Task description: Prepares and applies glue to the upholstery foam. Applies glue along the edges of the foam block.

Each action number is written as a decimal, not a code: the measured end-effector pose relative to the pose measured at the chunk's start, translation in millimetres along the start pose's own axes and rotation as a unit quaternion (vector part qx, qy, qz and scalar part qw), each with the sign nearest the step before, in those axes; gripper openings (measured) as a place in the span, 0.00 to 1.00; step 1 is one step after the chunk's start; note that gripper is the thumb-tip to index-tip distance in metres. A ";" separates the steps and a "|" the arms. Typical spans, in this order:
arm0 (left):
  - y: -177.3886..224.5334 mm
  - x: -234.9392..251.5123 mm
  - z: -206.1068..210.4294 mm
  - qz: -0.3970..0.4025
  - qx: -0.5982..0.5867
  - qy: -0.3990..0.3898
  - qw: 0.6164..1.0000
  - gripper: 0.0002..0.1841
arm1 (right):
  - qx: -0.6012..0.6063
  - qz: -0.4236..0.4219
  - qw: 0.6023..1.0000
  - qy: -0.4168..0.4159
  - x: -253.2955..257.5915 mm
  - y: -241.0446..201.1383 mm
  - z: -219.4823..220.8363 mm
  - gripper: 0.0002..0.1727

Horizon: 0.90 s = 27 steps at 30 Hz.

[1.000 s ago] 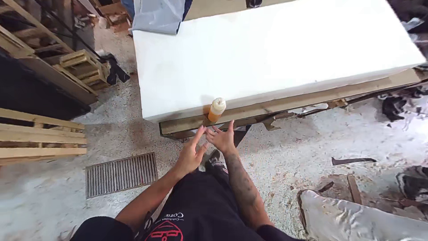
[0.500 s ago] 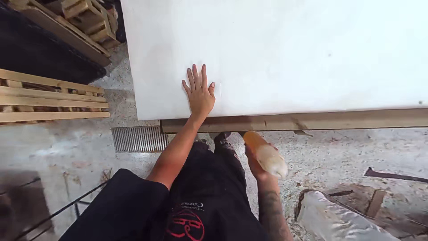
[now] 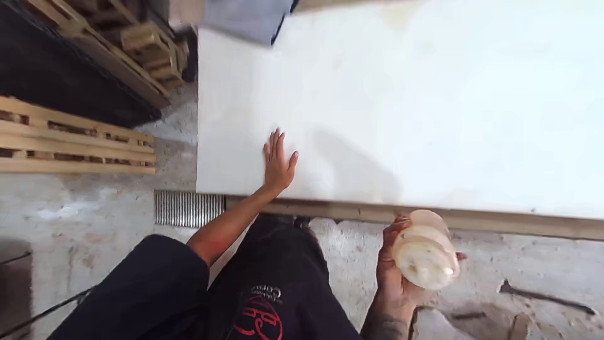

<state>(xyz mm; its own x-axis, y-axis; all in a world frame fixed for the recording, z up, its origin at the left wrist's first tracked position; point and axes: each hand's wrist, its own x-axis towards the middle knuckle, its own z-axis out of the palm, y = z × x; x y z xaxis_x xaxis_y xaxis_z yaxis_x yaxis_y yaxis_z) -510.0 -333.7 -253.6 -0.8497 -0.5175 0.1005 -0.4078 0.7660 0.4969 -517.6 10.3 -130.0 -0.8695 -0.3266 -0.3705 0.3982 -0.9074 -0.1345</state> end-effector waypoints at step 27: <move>-51.3 418.3 65.1 -0.075 -0.046 0.133 0.987 0.27 | -0.558 -0.375 0.740 -0.020 570.9 237.0 131.9 0.75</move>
<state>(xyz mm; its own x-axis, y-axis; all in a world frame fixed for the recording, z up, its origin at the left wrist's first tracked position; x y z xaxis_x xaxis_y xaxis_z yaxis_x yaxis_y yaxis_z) -866.4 -564.6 -293.1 -0.6589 -0.7139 0.2371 -0.4798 0.6416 0.5984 -958.2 -426.0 -252.2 -0.9671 0.1300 0.2185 -0.2277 -0.0606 -0.9718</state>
